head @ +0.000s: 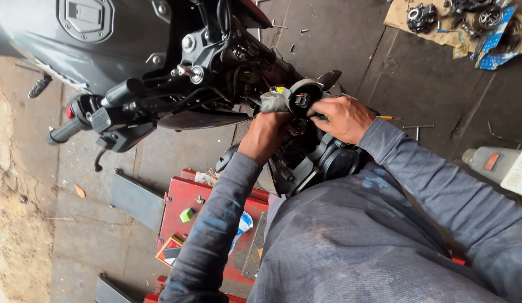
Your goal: The person works on the front of a motorcycle, handling the headlight housing and handlebar area. They remove and reposition the headlight assembly, manipulate wiring and connectors inside the housing, and use a screwdriver to loosen and tighten screws while reassembling the unit on the bike.
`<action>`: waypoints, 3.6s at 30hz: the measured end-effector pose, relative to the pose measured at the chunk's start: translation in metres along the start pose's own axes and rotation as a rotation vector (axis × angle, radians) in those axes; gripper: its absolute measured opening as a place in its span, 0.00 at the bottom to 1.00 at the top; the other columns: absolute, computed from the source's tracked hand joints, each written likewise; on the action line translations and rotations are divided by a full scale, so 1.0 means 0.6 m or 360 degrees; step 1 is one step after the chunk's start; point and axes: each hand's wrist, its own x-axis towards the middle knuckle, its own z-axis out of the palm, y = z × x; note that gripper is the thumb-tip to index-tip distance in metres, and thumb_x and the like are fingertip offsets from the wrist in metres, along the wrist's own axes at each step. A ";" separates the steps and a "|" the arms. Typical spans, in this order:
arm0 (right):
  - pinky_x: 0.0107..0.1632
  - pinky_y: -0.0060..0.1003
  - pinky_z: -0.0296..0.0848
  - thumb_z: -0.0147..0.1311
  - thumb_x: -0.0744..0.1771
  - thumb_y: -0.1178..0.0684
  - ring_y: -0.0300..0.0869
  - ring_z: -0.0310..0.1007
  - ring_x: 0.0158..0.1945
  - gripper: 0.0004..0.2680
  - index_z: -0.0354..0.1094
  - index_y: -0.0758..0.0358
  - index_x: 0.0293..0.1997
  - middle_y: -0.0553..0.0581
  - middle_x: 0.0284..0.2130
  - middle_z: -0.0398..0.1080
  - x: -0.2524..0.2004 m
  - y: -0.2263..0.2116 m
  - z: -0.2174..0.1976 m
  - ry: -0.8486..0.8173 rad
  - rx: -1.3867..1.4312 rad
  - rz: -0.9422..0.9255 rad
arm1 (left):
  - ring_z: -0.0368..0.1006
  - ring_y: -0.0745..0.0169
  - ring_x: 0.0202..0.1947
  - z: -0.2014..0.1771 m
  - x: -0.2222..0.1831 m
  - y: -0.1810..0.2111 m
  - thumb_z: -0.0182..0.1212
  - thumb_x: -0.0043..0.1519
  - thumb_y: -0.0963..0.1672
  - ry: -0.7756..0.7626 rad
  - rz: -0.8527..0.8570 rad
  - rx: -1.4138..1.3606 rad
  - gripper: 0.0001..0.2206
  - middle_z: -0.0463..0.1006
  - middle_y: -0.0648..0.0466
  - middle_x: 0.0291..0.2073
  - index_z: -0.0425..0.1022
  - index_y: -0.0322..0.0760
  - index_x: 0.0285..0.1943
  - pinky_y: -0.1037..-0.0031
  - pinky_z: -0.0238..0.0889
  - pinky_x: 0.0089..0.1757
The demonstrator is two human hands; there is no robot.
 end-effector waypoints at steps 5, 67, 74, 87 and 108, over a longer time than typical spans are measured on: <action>0.46 0.49 0.75 0.60 0.65 0.51 0.56 0.77 0.42 0.08 0.74 0.61 0.44 0.60 0.38 0.77 -0.010 0.028 0.017 0.0038 0.0001 -0.0118 | 0.80 0.43 0.38 0.068 0.015 -0.068 0.57 0.60 0.38 0.0015 0.0088 0.0175 0.11 0.83 0.43 0.38 0.82 0.39 0.47 0.59 0.73 0.39; 0.42 0.49 0.75 0.58 0.65 0.54 0.56 0.75 0.36 0.06 0.74 0.64 0.40 0.61 0.34 0.72 0.014 0.038 0.018 -0.0077 -0.0122 -0.0190 | 0.79 0.36 0.31 0.114 0.005 -0.062 0.58 0.60 0.38 0.0017 -0.0225 0.0591 0.05 0.79 0.36 0.29 0.76 0.29 0.32 0.56 0.73 0.34; 0.40 0.53 0.75 0.54 0.64 0.49 0.57 0.77 0.37 0.09 0.78 0.59 0.39 0.59 0.32 0.75 0.043 0.016 -0.002 -0.0685 -0.0723 -0.0233 | 0.77 0.34 0.31 0.118 -0.002 -0.070 0.59 0.61 0.41 0.0050 -0.0231 0.0254 0.07 0.78 0.36 0.28 0.76 0.28 0.31 0.53 0.71 0.32; 0.41 0.48 0.80 0.50 0.66 0.51 0.53 0.82 0.39 0.09 0.80 0.55 0.40 0.59 0.34 0.79 0.074 0.023 0.036 -0.1233 -0.1391 -0.0320 | 0.81 0.39 0.32 0.132 0.004 -0.071 0.55 0.61 0.38 -0.0012 -0.0349 0.0432 0.07 0.80 0.37 0.30 0.77 0.29 0.33 0.59 0.75 0.35; 0.49 0.53 0.78 0.47 0.66 0.50 0.55 0.80 0.44 0.17 0.68 0.39 0.63 0.61 0.40 0.78 0.082 -0.028 0.006 -0.1308 -0.1153 -0.0062 | 0.81 0.41 0.32 0.157 0.003 -0.091 0.56 0.60 0.39 0.0145 -0.0278 0.0550 0.05 0.80 0.38 0.33 0.77 0.31 0.35 0.59 0.75 0.32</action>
